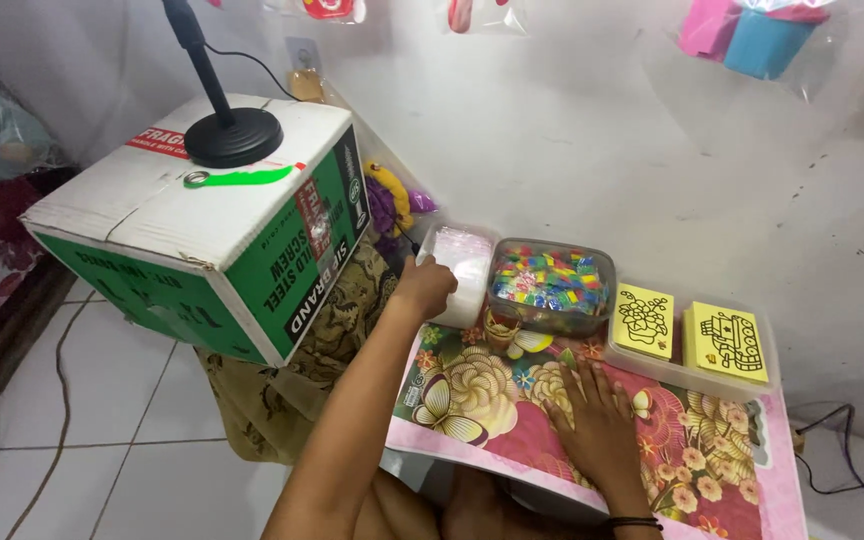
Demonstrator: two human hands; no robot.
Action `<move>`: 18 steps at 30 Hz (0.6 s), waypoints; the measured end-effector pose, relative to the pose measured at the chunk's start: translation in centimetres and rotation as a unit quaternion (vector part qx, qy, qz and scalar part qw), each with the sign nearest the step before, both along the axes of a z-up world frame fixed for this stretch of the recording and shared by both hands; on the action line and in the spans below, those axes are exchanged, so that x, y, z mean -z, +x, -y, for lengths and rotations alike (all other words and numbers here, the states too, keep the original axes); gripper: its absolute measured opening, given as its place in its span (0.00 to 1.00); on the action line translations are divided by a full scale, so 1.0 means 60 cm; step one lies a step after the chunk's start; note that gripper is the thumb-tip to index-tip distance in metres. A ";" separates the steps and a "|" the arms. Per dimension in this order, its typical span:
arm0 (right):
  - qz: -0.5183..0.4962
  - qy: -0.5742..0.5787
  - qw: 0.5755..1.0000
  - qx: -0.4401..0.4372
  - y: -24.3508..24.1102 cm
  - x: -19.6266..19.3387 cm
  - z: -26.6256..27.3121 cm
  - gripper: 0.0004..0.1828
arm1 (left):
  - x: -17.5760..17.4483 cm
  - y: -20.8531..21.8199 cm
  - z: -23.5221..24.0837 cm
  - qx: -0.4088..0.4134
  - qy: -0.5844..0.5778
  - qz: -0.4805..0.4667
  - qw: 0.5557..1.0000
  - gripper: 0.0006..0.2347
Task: The person sits on the floor and packs small yellow cards with printed designs into clear plastic bags. They place the cards into the bags, fold the tops, and set the finished packages aside on the floor.
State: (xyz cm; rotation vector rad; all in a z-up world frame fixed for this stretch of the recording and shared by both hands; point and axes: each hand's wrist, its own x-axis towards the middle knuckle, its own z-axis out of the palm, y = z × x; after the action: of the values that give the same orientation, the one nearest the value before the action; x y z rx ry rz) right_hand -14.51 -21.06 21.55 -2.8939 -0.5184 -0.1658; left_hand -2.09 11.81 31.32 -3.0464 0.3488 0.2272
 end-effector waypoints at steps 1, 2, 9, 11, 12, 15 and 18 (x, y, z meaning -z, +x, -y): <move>0.001 -0.001 1.000 0.000 0.003 0.008 0.001 0.39 | 0.011 0.005 -0.002 0.000 -0.001 0.001 1.000 0.11; 0.022 0.000 1.000 -0.001 0.007 0.017 0.003 0.39 | 0.022 0.010 -0.003 0.005 0.005 0.042 0.999 0.09; 0.004 0.033 0.999 -0.003 0.002 -0.004 -0.001 0.37 | 0.004 -0.003 -0.003 -0.014 -0.021 0.164 0.986 0.08; 0.017 0.041 0.999 -0.007 0.004 0.008 0.006 0.37 | -0.001 -0.009 -0.002 -0.017 -0.035 0.179 0.983 0.09; 0.028 0.049 0.998 -0.011 0.004 0.014 0.008 0.36 | -0.004 -0.012 -0.002 -0.020 -0.049 0.194 0.980 0.10; 0.055 0.052 0.997 -0.005 0.017 0.042 0.013 0.36 | -0.040 -0.036 0.024 -0.010 -0.073 0.202 0.977 0.15; -0.011 0.095 0.995 0.001 0.000 -0.003 0.007 0.32 | -0.044 -0.045 0.055 0.040 -0.127 0.258 0.957 0.16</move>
State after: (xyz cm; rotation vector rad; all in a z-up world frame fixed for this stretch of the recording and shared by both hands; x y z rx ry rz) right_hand -14.51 -21.46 21.75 -2.7082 -0.4697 -0.1731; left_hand -4.79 8.48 33.99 -3.1603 0.4853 -0.6571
